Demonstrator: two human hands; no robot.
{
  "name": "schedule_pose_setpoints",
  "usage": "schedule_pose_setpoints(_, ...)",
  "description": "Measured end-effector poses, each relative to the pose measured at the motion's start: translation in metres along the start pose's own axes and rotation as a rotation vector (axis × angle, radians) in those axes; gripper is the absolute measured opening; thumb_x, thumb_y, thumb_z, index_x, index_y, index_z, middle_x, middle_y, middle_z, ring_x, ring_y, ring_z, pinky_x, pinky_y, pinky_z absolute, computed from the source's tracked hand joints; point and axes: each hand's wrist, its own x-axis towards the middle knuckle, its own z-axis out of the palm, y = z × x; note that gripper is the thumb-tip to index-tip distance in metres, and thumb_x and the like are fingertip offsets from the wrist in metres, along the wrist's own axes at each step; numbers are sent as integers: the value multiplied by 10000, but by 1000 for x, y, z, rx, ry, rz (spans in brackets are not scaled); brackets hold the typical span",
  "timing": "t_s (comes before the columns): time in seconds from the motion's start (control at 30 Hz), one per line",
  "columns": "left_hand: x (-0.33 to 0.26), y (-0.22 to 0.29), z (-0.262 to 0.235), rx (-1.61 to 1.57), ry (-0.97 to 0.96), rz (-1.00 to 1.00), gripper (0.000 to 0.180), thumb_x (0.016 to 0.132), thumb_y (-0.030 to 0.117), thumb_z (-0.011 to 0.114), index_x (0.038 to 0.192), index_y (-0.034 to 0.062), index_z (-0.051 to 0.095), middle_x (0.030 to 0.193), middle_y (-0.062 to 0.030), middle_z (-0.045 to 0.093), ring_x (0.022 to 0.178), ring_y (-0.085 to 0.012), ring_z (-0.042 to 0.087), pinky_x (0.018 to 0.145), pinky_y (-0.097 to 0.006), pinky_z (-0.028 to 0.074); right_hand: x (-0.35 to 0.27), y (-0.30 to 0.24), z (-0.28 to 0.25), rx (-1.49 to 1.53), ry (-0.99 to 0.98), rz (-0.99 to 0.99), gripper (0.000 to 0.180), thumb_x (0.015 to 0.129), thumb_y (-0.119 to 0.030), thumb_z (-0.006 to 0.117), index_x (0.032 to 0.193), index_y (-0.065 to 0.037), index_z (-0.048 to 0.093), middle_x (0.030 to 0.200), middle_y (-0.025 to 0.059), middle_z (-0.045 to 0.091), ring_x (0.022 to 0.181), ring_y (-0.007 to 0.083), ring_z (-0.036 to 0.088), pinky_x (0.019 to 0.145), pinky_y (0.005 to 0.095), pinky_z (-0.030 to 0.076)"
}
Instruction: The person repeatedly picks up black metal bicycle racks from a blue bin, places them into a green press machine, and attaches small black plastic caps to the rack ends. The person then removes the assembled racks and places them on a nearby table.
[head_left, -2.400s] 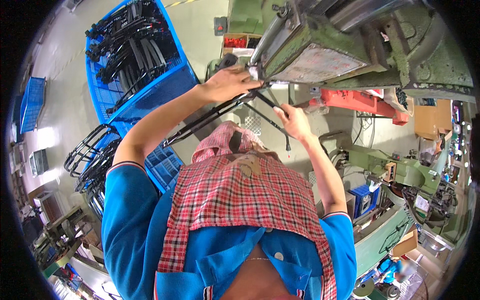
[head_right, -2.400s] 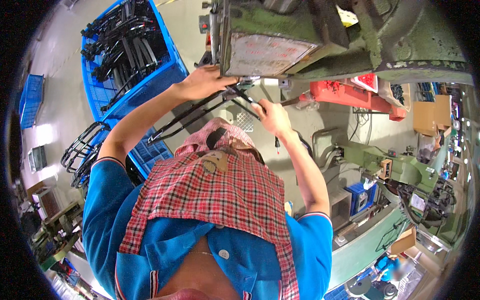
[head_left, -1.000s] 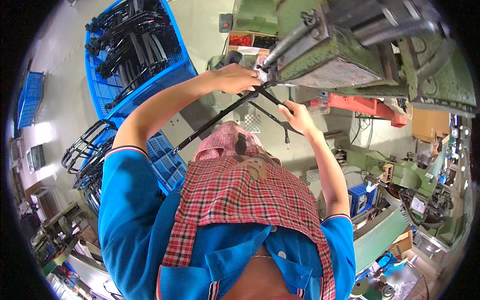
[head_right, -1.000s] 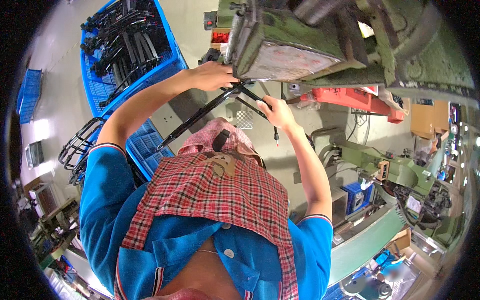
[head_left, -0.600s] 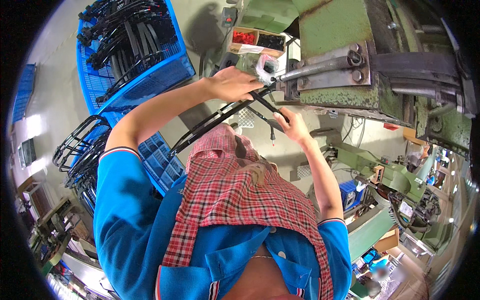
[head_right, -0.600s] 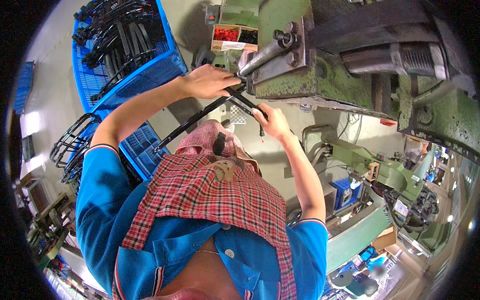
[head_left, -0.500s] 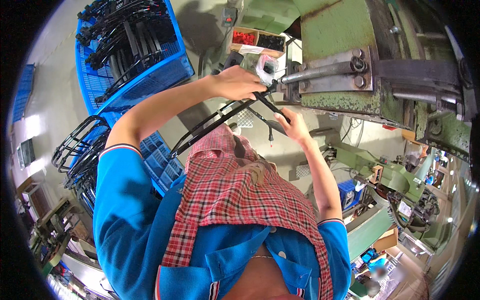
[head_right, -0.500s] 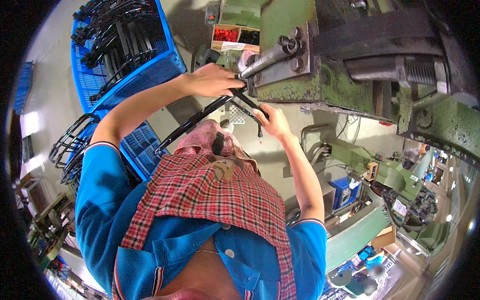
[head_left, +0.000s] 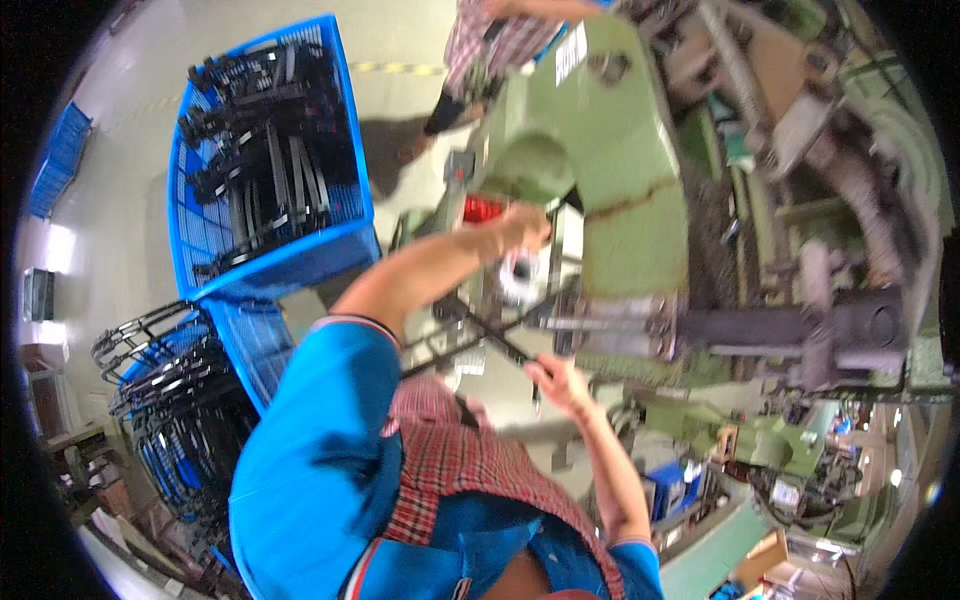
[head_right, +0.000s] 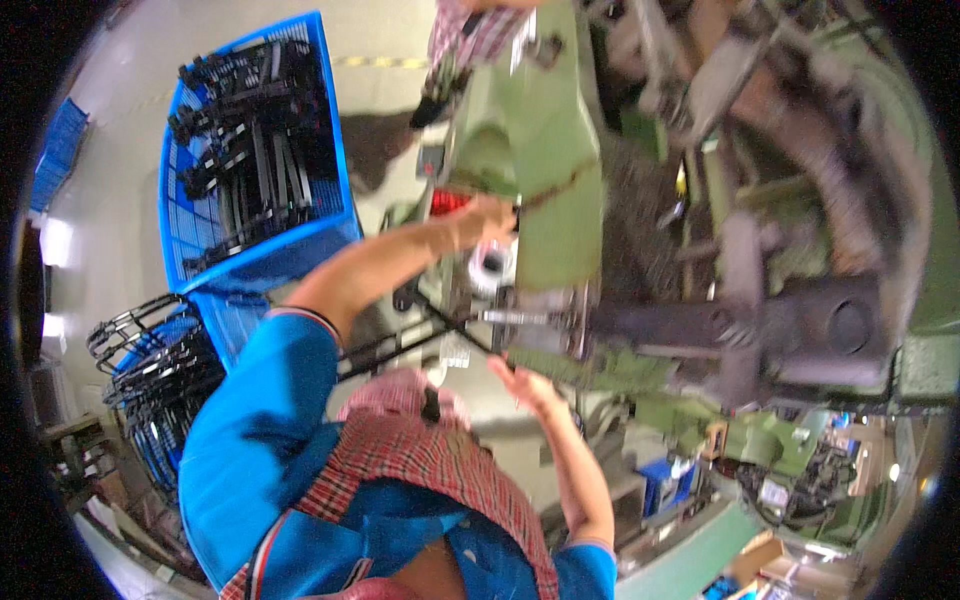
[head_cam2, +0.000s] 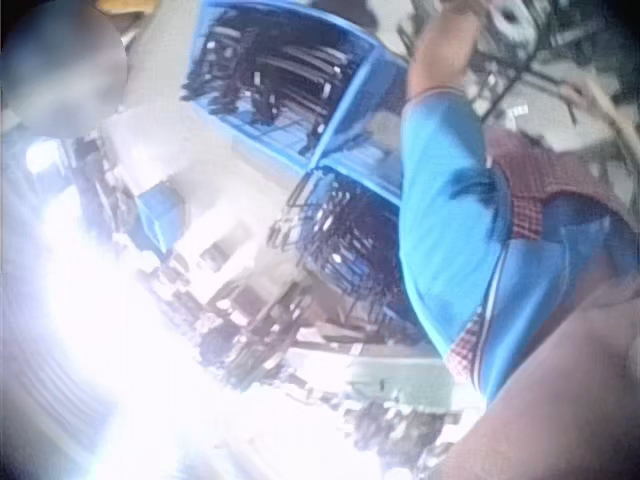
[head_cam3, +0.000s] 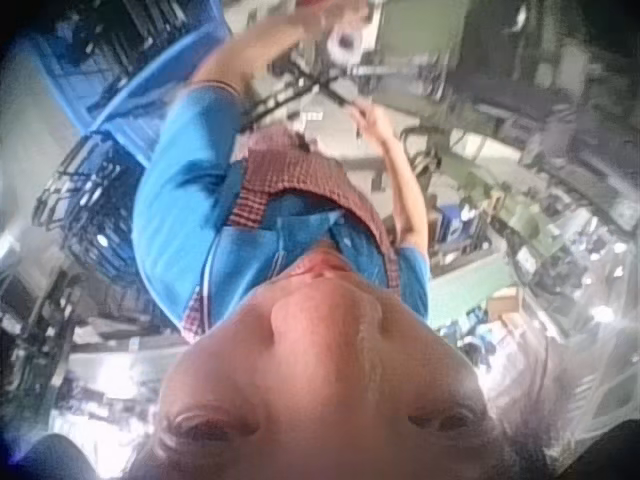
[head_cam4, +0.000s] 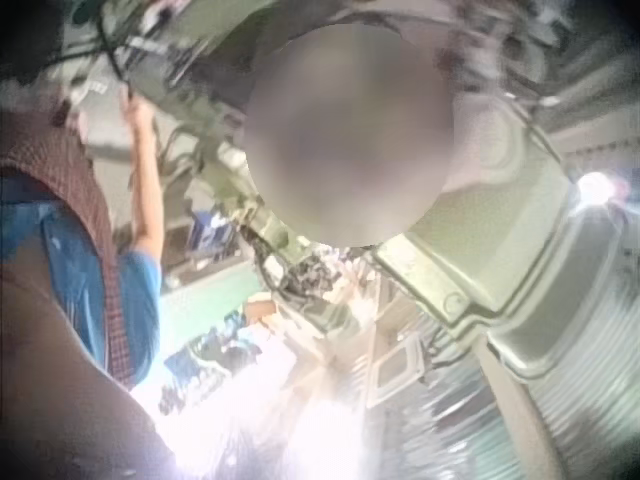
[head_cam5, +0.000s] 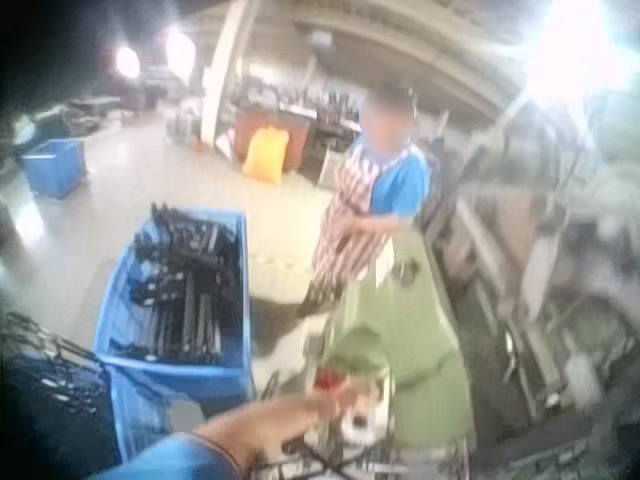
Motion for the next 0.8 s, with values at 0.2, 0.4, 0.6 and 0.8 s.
schedule_pose_setpoints(0.2, 0, -35, 16, 371, 0, 104, 544, 772, 589, 537, 858, 93, 742, 892, -115, 716, 818, -280, 694, 666, -442, 556, 9, -47, -7, 233, 133, -129, 344, 900, -350, 627, 819, -22, 562, 642, 197, 504, 551, 291, 434, 534, 388, 391)
schedule_pose_setpoints(0.4, -9, -59, 24, 395, 20, 298, 206, 794, 224, 596, 843, 86, 740, 892, -131, 718, 851, -294, 699, 683, -406, 561, 2, -63, -12, 298, 100, -104, 296, 885, -311, 649, 845, -20, 613, 646, 217, 534, 532, 336, 437, 524, 398, 402)
schedule_pose_setpoints(0.6, -25, -57, 29, 429, 158, 315, 160, 757, 131, 621, 861, 58, 717, 964, -118, 687, 876, -267, 693, 689, -383, 574, 0, -65, -26, 233, -42, -47, 339, 900, -388, 611, 865, -52, 631, 716, 208, 588, 644, 394, 559, 576, 428, 430)
schedule_pose_setpoints(0.8, -20, -59, 12, 221, -40, 395, 145, 794, 115, 586, 897, 66, 676, 992, -111, 667, 940, -337, 654, 733, -434, 546, 0, -55, -17, 235, 0, -65, 359, 900, -376, 614, 813, -29, 590, 672, 203, 559, 603, 390, 522, 538, 422, 407)
